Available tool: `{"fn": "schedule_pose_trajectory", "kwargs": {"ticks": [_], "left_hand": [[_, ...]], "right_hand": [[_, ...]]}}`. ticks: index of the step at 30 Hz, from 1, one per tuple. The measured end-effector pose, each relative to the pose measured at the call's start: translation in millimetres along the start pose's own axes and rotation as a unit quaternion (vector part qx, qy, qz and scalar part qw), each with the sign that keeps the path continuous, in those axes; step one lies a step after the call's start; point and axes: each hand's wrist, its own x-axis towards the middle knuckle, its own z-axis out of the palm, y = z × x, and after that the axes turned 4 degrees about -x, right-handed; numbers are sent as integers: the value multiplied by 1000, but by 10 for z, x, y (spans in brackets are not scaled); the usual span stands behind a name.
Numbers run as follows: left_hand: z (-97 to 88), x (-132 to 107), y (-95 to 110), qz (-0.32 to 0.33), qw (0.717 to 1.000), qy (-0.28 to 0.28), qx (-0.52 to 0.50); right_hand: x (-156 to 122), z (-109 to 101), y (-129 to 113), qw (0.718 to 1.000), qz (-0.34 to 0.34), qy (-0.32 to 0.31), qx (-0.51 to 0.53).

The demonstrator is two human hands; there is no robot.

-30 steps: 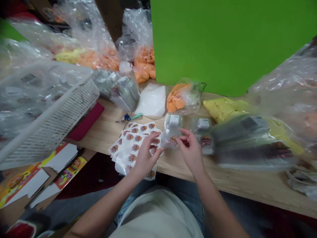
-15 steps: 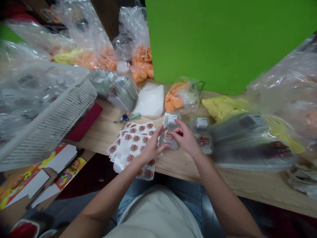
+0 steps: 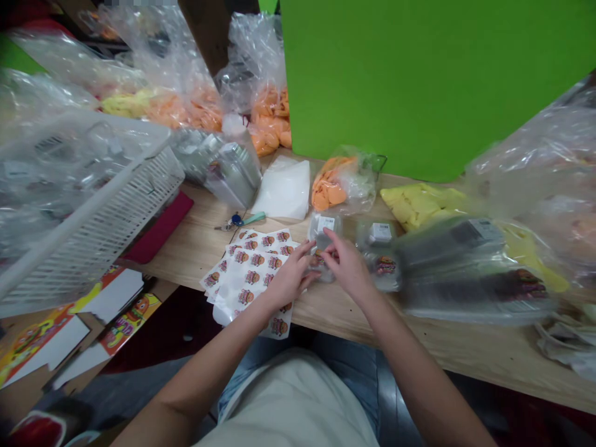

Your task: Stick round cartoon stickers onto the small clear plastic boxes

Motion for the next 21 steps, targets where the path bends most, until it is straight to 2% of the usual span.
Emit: {"fn": "schedule_pose_trajectory", "kwargs": {"ticks": [2,4,5,6,8,9,11,12,13,14,16,17,18,19,21], "left_hand": [[-9,9,16,-10,1000,-4,-3],[-26,8,31,-6,1000,-9,-18],[-40,1,41,-2,999,-11,-30],[-59,-10,54,2,999,-7,-42],[-113,-40,93,-14,997,44,-64],[-149,-56,120,-41,992,92,-74],[-235,-81,192,-127,966,194,-115],[-280,-86,235,-175,946,222,-158],[-321,-84,283,-219,924,223,-220],[-354,-76,333,-256,899,198,-296],[-374,-40,435,-306,839,99,-438],[-356,-15,481,-317,815,52,-483],[-320,11,522,-322,803,17,-501],[-272,37,555,-318,809,-3,-494],[-175,70,585,-284,865,-14,-414]], "right_hand": [[-45,-35,17,991,-17,82,-100],[-90,-61,36,975,-16,158,-157],[-107,-63,43,974,-28,157,-162],[-120,-57,47,977,-51,129,-160],[-130,-27,42,983,-106,38,-146],[-130,-11,32,983,-122,10,-138],[-140,5,-7,986,-123,12,-110],[-157,-1,-37,989,-121,24,-86],[-185,-17,-74,990,-124,29,-61],[-226,-44,-114,990,-130,26,-38],[-338,-125,-192,989,-144,15,-23],[-401,-178,-219,988,-147,12,-35],[-463,-239,-231,987,-151,8,-58],[-519,-306,-222,984,-157,2,-89],[-602,-454,-128,974,-166,-15,-152]]}}
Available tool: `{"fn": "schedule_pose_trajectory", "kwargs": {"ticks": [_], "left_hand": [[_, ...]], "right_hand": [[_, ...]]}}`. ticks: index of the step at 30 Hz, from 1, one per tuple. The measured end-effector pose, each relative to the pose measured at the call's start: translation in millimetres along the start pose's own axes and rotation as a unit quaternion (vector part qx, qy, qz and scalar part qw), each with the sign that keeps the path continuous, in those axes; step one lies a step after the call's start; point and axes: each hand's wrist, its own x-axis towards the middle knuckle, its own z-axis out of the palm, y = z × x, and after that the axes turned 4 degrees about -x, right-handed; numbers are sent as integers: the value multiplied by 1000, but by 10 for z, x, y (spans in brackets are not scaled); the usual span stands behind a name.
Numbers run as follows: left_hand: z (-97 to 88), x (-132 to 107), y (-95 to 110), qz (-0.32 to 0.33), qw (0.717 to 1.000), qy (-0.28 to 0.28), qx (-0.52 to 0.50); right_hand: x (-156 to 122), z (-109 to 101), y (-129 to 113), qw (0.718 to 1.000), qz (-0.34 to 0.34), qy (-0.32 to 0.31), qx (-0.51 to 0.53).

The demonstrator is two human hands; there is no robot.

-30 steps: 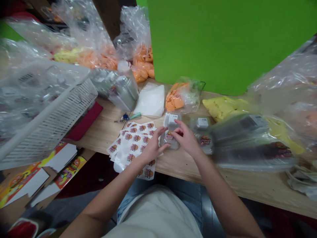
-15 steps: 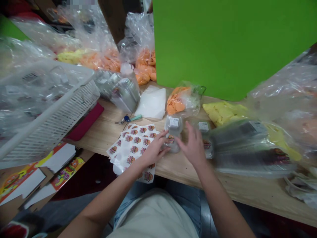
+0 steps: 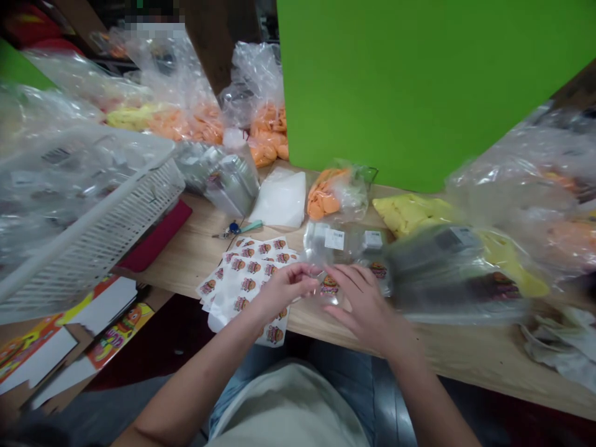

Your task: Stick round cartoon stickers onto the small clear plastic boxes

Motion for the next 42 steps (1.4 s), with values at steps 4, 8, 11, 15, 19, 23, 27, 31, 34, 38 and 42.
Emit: {"fn": "schedule_pose_trajectory", "kwargs": {"ticks": [4,8,11,15,19,23,27,31,34,38,42], "left_hand": [[-191,-32,-98,145,941,119,281],[-900,-324,-244,121,785,371,482],[-1326,-624,-424,-9,705,450,549],[-1467,-806,-604,-53,672,463,576],[-1527,-804,-635,-15,702,467,538],[-1681,-991,-592,32,740,508,440],[-1737,-1230,-513,-49,858,444,254],[-1670,-1253,-451,-84,945,306,76],[-1592,-1190,-426,-43,946,297,120],[-1445,-1118,-347,-31,904,283,320],[-1274,-1061,-232,-13,856,243,456]], "right_hand": [[-221,-127,506,996,47,-8,-81],[-355,-155,946,992,82,-47,-81],[-267,-137,789,991,94,1,-91],[102,308,-187,983,112,145,-4],[420,1302,-1236,994,-1,-4,114],[470,1912,-1417,992,-56,-35,104],[350,1835,-1127,985,-62,-18,162],[287,1637,-1013,973,-148,-59,168],[370,1552,-1073,975,-126,-43,176],[659,1487,-1216,981,-53,31,185],[874,1462,-1285,980,-113,14,164]]}}
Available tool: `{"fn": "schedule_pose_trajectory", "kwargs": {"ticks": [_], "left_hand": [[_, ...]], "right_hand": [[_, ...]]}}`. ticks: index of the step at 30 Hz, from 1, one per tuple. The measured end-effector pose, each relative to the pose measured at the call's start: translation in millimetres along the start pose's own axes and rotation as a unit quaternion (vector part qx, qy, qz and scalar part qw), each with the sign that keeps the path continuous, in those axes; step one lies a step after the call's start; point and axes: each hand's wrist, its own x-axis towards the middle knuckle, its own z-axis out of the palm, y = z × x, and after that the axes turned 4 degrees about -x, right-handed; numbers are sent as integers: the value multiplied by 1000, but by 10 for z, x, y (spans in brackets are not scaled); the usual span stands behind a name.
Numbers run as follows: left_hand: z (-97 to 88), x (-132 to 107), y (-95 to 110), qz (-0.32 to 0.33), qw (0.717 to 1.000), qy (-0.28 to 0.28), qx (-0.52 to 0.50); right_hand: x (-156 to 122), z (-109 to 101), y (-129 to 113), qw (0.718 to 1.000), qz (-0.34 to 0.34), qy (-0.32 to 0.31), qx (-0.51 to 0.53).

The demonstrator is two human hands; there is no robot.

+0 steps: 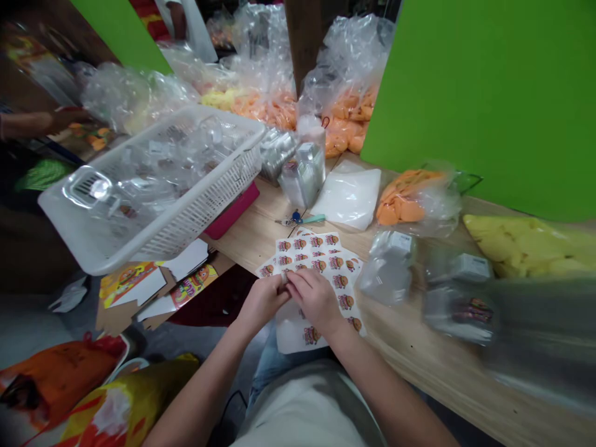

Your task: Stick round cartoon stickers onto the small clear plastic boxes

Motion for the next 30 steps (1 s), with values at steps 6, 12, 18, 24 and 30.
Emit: {"fn": "schedule_pose_trajectory", "kwargs": {"ticks": [6,12,18,24,30], "left_hand": [[89,46,116,-29,999,21,24],[117,98,98,-28,998,42,32],[129,84,162,25,998,49,33],[164,142,85,-39,995,91,11],[82,262,54,18,997,68,33]], "right_hand": [[30,-14,75,1000,3,4,-14],[48,-86,128,999,42,21,28],[31,-78,130,1000,-21,17,-3],[89,-56,230,985,137,86,52],[166,-119,250,995,64,42,69]]}}
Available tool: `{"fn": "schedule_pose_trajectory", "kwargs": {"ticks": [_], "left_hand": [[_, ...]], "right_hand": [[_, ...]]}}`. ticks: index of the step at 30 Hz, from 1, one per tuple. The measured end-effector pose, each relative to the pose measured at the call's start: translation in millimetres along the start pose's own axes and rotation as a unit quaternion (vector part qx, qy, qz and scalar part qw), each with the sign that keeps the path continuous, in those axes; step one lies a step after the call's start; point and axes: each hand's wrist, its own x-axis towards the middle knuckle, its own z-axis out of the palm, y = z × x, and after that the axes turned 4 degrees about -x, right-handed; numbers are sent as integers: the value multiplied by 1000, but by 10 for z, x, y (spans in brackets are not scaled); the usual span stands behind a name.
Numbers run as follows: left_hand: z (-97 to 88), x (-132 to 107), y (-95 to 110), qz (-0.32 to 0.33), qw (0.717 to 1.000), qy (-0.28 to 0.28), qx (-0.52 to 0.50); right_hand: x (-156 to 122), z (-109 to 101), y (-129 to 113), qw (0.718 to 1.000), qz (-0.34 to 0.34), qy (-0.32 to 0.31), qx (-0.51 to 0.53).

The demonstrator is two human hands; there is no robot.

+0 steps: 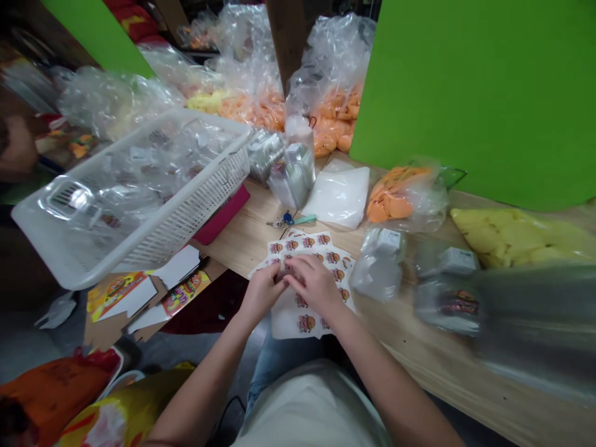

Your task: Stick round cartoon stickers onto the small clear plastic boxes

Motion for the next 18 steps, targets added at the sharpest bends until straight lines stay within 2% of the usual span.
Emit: {"fn": "schedule_pose_trajectory", "kwargs": {"ticks": [2,6,8,9,11,13,14,15,16,17,18], "left_hand": [[-15,-4,42,21,1000,-12,5],[20,-50,79,20,1000,-17,0],[64,-46,34,-3,1000,-18,-4],[85,-30,-3,-21,1000,-7,0],[115,21,-79,-56,997,55,18],[120,73,-112,-80,984,157,30],[115,90,-96,-84,977,197,17],[108,97,-53,-84,973,213,-20],[101,93,16,-87,973,196,-86],[96,79,106,-94,968,147,-178],[94,60,212,-104,950,75,-285]], "right_hand": [[1,13,-21,999,-40,-23,-27],[5,38,-30,997,-55,-24,-46],[22,18,-18,999,-23,4,-30],[30,-7,-10,999,16,40,-19],[33,-89,5,984,123,128,10],[-9,-207,12,960,202,192,25],[-53,-271,11,956,206,206,20],[-111,-332,5,960,185,212,7],[-181,-386,-3,967,145,211,-15],[-259,-429,-15,974,94,203,-39],[-341,-462,-29,980,43,186,-60]]}}
